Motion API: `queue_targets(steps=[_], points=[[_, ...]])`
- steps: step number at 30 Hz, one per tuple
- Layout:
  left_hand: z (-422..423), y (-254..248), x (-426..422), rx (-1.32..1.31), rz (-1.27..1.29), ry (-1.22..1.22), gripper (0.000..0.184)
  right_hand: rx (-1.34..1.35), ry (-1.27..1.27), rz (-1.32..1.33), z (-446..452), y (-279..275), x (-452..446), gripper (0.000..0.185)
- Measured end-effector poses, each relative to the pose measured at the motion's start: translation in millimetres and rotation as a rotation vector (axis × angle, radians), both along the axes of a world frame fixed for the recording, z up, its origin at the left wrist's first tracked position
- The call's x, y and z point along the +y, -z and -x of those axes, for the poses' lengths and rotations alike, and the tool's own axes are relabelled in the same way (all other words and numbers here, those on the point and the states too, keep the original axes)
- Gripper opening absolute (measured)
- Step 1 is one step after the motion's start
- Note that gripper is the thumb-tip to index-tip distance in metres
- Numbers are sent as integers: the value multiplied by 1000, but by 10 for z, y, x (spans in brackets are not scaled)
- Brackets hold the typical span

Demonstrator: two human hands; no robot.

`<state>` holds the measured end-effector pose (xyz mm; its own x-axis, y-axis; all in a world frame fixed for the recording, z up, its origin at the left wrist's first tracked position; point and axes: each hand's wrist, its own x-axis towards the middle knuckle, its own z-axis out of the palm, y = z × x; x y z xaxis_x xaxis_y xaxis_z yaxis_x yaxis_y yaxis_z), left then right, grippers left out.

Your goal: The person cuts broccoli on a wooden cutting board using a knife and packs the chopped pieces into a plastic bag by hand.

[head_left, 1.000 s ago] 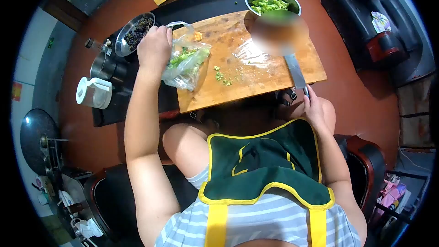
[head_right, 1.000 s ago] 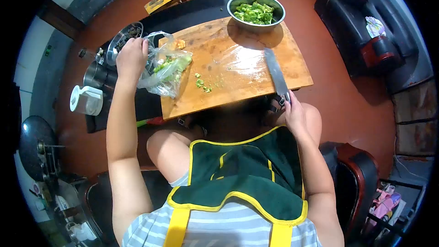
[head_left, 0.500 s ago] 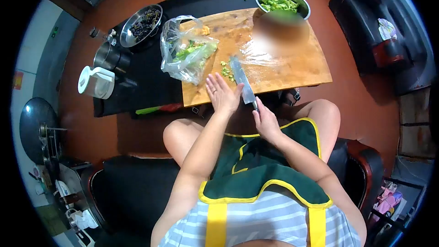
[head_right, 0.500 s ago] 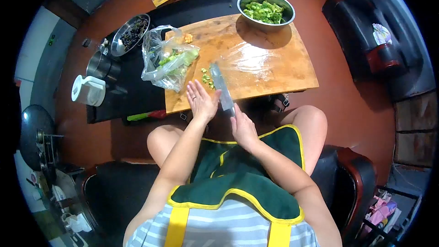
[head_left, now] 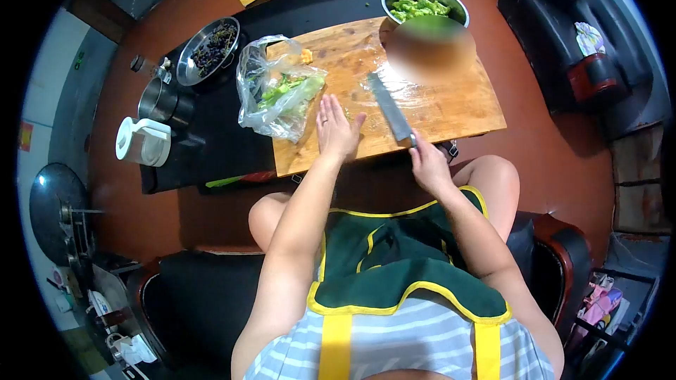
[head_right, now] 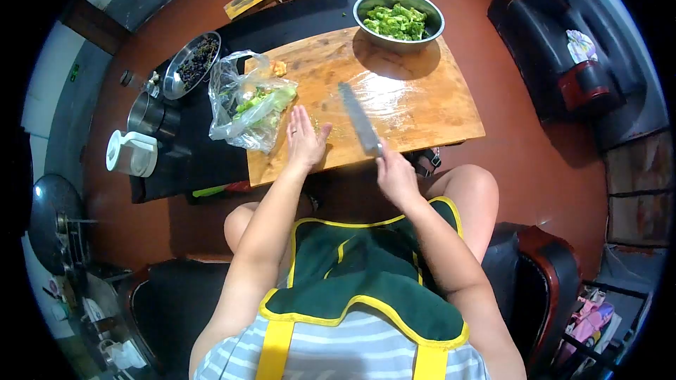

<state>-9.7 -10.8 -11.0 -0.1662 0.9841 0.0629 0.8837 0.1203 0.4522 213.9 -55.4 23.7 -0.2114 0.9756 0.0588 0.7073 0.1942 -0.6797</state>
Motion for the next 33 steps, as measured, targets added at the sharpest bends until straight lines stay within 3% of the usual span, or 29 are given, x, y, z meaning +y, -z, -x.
queue_targets(steps=[4,8,11,17,23,26,29,33], points=[[37,21,-61,-356,-152,189,84,12,-194,91,27,-41,-21,43],[211,-143,-284,-155,-241,245,75,102,-46,-20,-279,-48,145,39],[267,-146,-383,-91,-212,215,76,-10,76,-19,-493,-32,518,39],[271,76,-287,-79,-153,61,80,-93,-187,125,-295,-114,738,39],[313,85,-216,-186,-168,126,79,-119,-407,221,-360,-258,725,40],[328,-47,-227,-306,-182,277,76,-55,-396,125,-597,-264,625,40],[434,-138,-198,-164,-214,380,73,-32,-209,141,-889,-279,380,42],[485,-71,-129,-35,-165,317,73,-28,29,46,-982,-221,-72,43]])
